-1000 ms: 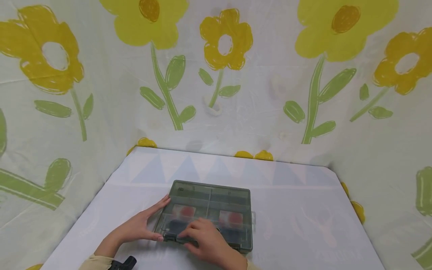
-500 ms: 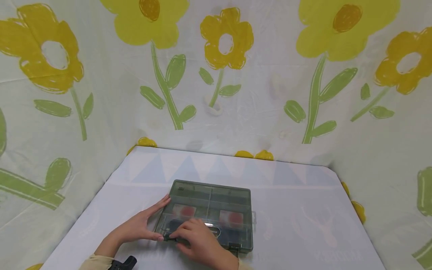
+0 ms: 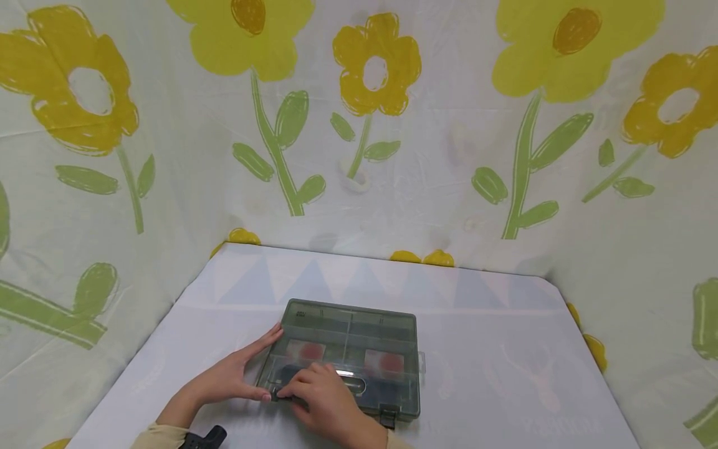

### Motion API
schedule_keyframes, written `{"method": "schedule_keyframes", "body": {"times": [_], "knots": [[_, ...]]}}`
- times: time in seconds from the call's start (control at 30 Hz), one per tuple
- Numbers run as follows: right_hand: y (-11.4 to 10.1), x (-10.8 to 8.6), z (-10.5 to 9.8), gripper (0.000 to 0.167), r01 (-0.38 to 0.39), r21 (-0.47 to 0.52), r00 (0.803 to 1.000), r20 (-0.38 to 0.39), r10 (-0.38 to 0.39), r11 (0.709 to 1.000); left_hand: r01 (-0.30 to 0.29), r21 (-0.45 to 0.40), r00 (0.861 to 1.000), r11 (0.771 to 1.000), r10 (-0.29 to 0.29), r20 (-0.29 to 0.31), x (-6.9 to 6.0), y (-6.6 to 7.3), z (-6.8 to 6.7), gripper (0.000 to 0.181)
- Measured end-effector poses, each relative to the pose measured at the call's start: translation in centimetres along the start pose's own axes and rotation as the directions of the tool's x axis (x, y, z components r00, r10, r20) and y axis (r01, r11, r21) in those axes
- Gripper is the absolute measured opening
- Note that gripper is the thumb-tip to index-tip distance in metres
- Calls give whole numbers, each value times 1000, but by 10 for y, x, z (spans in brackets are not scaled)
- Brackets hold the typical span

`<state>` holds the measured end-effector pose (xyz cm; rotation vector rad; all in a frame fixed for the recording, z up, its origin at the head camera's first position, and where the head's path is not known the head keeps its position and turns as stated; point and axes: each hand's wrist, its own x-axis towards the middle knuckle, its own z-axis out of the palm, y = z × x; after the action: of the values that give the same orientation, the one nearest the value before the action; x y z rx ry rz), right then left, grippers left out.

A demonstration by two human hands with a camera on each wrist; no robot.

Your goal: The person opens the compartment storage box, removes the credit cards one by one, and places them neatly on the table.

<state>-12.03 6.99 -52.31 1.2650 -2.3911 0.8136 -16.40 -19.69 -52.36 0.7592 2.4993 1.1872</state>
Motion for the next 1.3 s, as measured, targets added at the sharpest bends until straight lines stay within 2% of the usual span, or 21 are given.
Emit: {"method": "schedule_keyframes", "body": {"times": [0.27,0.53,0.77,0.97,1.3], "knots": [[-1,2,3,24,-14,-18,1000,9,14,1000,-6,-24,1000,1000,6,18,1,-2,-1,116],[-3,3,4,20,-8,-37,1000,30,9,999,-7,-5,1000,1000,7,22,0,0,-1,117],[-2,5,3,19,21,-42,999,31,-19,999,-20,-3,1000,1000,20,15,0,2,-2,116],[-2,4,3,19,48,-48,998,35,-46,998,-5,6,1000,1000,5,14,0,2,-1,115],[0,4,2,16,68,-82,992,113,-58,994,-4,6,1000,1000,4,19,1,0,-2,115]]}}
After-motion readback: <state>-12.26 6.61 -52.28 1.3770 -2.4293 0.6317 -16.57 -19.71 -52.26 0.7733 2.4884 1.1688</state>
